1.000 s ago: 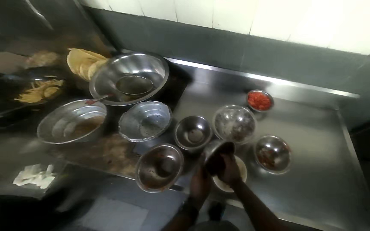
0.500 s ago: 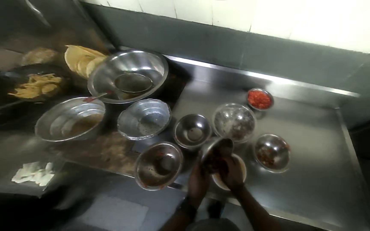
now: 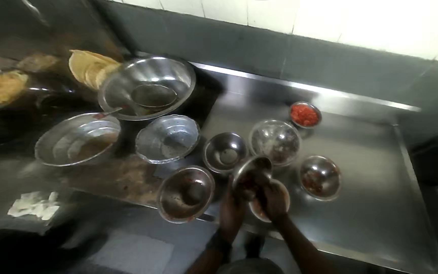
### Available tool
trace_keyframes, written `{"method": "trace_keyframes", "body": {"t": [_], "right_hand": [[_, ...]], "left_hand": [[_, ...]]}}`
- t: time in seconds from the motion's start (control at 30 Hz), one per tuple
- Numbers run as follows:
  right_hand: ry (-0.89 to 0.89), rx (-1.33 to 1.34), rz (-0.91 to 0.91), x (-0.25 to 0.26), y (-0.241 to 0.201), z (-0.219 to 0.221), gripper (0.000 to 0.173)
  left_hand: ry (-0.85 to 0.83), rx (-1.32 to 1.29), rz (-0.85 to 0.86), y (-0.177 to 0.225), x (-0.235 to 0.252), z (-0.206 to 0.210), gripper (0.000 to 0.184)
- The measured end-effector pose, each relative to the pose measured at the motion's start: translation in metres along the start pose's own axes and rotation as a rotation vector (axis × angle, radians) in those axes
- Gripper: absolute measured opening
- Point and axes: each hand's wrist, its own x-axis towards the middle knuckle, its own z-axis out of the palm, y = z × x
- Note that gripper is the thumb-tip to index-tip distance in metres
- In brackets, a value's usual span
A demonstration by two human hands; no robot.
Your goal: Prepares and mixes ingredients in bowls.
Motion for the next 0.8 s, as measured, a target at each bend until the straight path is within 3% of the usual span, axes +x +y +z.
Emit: {"method": "trace_keyframes", "body": {"t": [0.2, 0.43, 0.53, 0.67, 0.73, 0.8], "right_hand": [[0.198, 0.062, -0.052, -0.037, 0.021, 0.003, 0.037], [-0.266, -0.037, 0.102, -0.011, -0.005, -0.02, 0.044], [-0.333, -0.083, 0.12, -0.005, -0.013, -0.036, 0.046], [-0.123, 0.151, 0.216, -0.008, -0.027, -0.076, 0.038], [0.037, 0.288, 0.128, 0.001, -0.036, -0.08, 0.032], [0.203, 0.4, -0.072, 0.024, -0.039, -0.061, 0.033]], "left_hand": [[0.083, -0.116, -0.054, 0.006, 0.01, -0.018, 0.051], [0.084, -0.28, -0.126, 0.009, 0.016, -0.029, 0.042], [0.068, -0.277, -0.147, 0.01, 0.016, -0.03, 0.039], [0.028, -0.3, -0.193, 0.009, 0.011, -0.025, 0.038], [-0.012, -0.325, -0.199, 0.009, 0.006, -0.019, 0.041], [-0.056, -0.331, -0.185, 0.014, 0.002, -0.013, 0.041]]}}
